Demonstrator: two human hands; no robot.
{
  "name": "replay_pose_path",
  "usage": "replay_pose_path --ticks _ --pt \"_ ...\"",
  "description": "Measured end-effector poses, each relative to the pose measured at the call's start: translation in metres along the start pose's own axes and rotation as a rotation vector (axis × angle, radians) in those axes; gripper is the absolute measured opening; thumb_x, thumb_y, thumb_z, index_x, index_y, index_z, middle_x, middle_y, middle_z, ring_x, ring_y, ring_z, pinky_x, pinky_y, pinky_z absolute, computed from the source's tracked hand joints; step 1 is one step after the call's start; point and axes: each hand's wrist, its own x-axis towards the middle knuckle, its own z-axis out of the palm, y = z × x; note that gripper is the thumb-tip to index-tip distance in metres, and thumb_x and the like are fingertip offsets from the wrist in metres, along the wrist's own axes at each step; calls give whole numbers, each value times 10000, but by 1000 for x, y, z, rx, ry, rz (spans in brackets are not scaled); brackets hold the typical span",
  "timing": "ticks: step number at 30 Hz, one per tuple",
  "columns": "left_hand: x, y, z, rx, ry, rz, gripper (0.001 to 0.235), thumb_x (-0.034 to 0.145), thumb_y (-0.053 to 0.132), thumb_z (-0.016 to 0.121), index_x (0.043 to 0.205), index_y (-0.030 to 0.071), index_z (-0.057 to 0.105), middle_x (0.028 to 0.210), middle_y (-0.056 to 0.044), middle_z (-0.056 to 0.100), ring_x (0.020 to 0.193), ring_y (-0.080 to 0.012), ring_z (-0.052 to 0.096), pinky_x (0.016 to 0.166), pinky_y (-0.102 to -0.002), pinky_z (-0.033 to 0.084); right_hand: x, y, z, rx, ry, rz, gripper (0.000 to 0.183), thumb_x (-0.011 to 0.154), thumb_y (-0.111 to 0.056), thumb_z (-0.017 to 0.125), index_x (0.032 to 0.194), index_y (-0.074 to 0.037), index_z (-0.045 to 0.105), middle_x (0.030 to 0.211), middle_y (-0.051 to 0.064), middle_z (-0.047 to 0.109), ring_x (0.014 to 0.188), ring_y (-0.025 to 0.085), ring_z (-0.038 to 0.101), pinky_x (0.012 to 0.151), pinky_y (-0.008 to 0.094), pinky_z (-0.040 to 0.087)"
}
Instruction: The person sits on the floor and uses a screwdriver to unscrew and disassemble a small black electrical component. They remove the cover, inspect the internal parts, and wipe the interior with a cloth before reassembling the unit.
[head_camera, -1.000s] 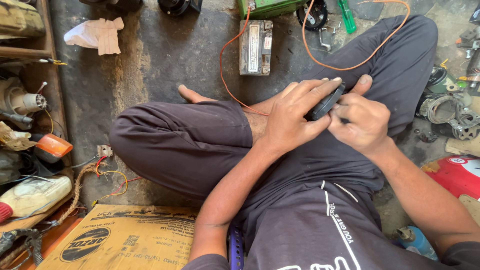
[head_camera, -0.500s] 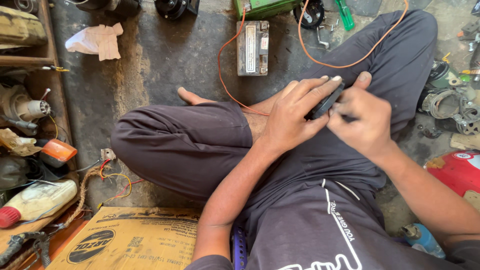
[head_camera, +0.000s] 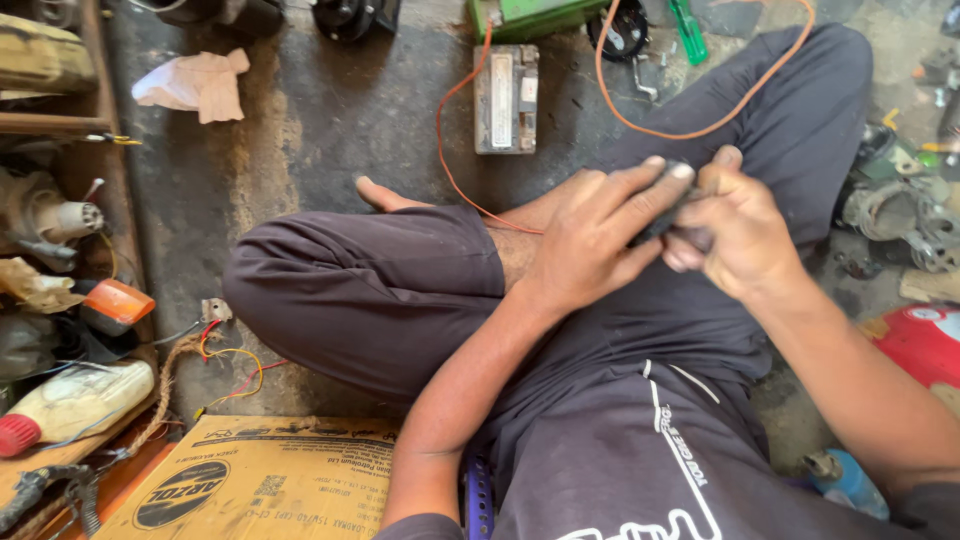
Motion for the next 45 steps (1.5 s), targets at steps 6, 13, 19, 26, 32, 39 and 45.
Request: replay_pose_path --ticks 6,13,19,26,32,39,45 --pt "0 1 4 -97 61 -149 573 836 160 770 1389 143 621 1225 -67 686 1097 -237 681 984 -345 539 -9 -8 4 -829 -99 -749 133 902 -45 652 852 -51 528 755 74 618 543 165 567 496 339 476" --pt "2 -9 3 -67 59 -40 590 825 142 764 1390 107 599 1267 -115 671 1197 -280 669 960 -369 519 6 41 3 36 44 -68 135 905 -76 630 847 -56 510 738 62 612 493 136 546 451 322 475" --pt "22 4 -8 30 78 -29 576 820 133 772 1373 69 624 1316 -176 665 1075 -314 640 948 -405 531 39 45 6 604 -26 431 70 873 -126 596 896 -64 616 639 22 561 402 99 471 403 293 441" --pt "44 1 -19 -15 75 -186 453 774 118 746 1222 64 711 1082 -133 740 993 -293 718 889 -382 559 30 -1 15 -738 -21 -759 172 718 -41 703 834 -51 576 779 98 613 631 239 620 515 353 424" --pt "63 1 -36 23 36 -207 410 755 109 750 1161 54 724 1029 -131 745 952 -286 738 852 -373 580 48 -7 31 -704 67 -958 280 789 -112 741 829 -57 469 702 96 522 611 264 563 549 389 427" --pt "55 -1 -51 138 57 129 495 719 66 740 1209 12 693 1182 -188 697 1079 -351 675 948 -410 533 67 29 52 547 -47 210 193 822 -45 703 817 -46 511 689 38 555 567 166 546 495 338 417" --pt "51 -12 -50 16 105 -181 423 715 49 737 1137 34 737 1060 -135 749 983 -276 743 887 -368 578 71 26 55 -72 9 -295 169 829 3 695 803 -47 536 696 4 575 569 119 551 488 306 430"
